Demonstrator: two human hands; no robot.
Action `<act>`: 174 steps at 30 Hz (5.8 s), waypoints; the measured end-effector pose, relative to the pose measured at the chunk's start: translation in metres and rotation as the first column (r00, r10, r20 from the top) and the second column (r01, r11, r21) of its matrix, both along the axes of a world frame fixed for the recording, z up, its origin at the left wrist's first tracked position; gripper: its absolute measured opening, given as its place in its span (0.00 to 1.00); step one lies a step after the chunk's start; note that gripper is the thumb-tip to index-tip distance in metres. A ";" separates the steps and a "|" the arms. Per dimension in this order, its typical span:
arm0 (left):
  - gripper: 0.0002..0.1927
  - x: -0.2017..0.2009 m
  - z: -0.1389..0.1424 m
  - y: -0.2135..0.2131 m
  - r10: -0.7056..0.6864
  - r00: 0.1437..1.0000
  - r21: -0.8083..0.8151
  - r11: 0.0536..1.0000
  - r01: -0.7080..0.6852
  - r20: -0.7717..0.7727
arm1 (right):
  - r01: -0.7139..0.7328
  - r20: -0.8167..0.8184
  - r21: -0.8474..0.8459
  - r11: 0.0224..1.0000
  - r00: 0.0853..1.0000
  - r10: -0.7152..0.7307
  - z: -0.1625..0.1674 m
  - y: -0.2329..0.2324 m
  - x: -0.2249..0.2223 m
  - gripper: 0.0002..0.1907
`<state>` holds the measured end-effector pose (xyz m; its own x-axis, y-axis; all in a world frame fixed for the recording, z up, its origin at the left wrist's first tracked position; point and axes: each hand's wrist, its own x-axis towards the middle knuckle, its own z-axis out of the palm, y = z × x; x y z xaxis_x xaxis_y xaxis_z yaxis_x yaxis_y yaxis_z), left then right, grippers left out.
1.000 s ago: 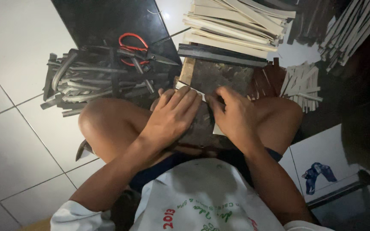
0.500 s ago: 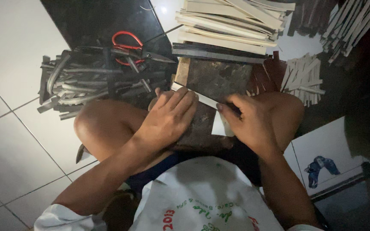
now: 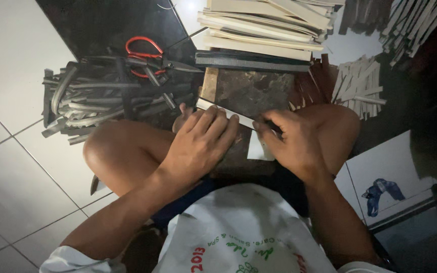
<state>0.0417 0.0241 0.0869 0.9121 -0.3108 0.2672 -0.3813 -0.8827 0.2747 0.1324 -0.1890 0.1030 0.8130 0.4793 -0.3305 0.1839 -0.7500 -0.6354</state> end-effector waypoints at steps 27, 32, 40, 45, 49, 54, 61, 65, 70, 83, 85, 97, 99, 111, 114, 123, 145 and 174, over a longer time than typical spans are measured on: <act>0.23 -0.007 0.011 -0.006 0.006 1.000 -0.025 1.000 -0.005 0.010 | 0.013 0.081 0.007 1.000 0.997 -0.014 0.007 -0.012 -0.009 0.12; 0.22 -0.005 0.012 -0.008 -0.004 1.000 -0.049 0.999 0.003 -0.023 | 0.084 -0.040 -0.054 0.995 0.996 -0.086 0.011 -0.013 -0.002 0.14; 0.25 -0.005 0.008 -0.022 0.023 1.000 -0.016 1.000 -0.023 -0.009 | 0.088 -0.041 -0.057 0.994 0.995 -0.091 0.010 -0.016 0.005 0.16; 0.25 -0.006 0.010 -0.030 0.031 0.999 0.044 0.999 -0.030 -0.042 | 0.082 -0.008 -0.073 0.994 0.997 -0.083 0.010 -0.020 0.004 0.16; 0.26 -0.003 0.010 -0.040 -0.027 1.000 0.122 0.992 0.026 0.001 | 0.042 0.017 -0.044 0.998 0.999 -0.042 0.012 -0.028 0.002 0.12; 0.26 -0.002 0.010 -0.052 -0.016 0.999 0.062 0.998 0.018 -0.032 | 0.034 0.042 0.003 0.999 0.999 -0.034 0.013 -0.037 0.001 0.11; 0.26 -0.002 0.012 -0.062 -0.007 1.000 0.067 0.998 0.007 -0.006 | 0.000 0.068 -0.062 0.998 0.998 0.004 0.010 -0.043 -0.003 0.11; 0.25 -0.003 0.012 -0.070 -0.018 0.999 0.022 1.000 0.019 -0.041 | -0.052 0.193 -0.056 0.997 0.979 0.062 0.003 -0.048 -0.007 0.14; 0.25 -0.003 0.014 -0.073 -0.023 1.000 0.034 0.999 0.024 -0.021 | -0.035 0.085 -0.148 0.988 0.995 0.048 -0.007 -0.061 -0.005 0.14; 0.27 0.000 0.020 -0.078 -0.036 0.998 0.066 0.997 0.040 -0.049 | -0.136 0.457 -0.064 0.989 0.877 0.150 0.012 -0.072 -0.040 0.11; 0.28 0.000 0.019 -0.078 -0.031 0.999 0.080 0.996 0.034 -0.040 | -0.153 0.534 -0.136 0.979 0.821 0.202 0.015 -0.067 -0.044 0.13; 0.23 -0.027 0.025 -0.083 0.043 0.999 -0.254 0.966 -0.047 -0.019 | -0.058 0.366 0.111 0.992 0.931 0.013 0.021 -0.073 -0.051 0.21; 0.21 -0.041 0.032 -0.090 0.053 0.997 -0.430 0.900 -0.076 -0.064 | -0.071 0.519 0.088 0.994 0.855 0.016 0.023 -0.071 -0.069 0.17; 0.16 -0.093 0.076 -0.141 0.140 0.779 -0.678 0.414 -0.607 -0.612 | 0.084 0.175 0.114 0.990 0.979 -0.104 0.063 -0.100 -0.084 0.18; 0.17 -0.096 0.077 -0.150 0.106 0.788 -0.707 0.383 -0.595 -0.606 | 0.200 0.028 0.094 0.975 0.979 -0.203 0.072 -0.110 -0.089 0.15; 0.13 -0.083 0.085 -0.171 -0.167 0.777 -0.785 -0.029 -0.619 -0.607 | 0.531 -0.508 0.523 0.666 0.822 -0.256 0.079 -0.125 -0.140 0.14; 0.09 0.023 0.175 -0.070 0.208 0.889 -0.912 -0.116 -0.393 -0.409 | 0.613 -0.430 0.350 0.709 0.777 -0.460 0.097 -0.203 -0.132 0.11; 0.07 0.100 0.097 -0.079 0.207 0.974 -0.722 0.660 -0.207 -0.090 | -0.144 0.741 0.114 0.983 0.671 0.013 0.123 -0.014 0.243 0.13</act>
<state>0.1417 -0.0550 0.1841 0.9288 0.1764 0.3258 -0.2139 -0.4629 0.8602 0.3756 -0.2026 0.2264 0.7169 0.5422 0.4384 0.6936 -0.6182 -0.3697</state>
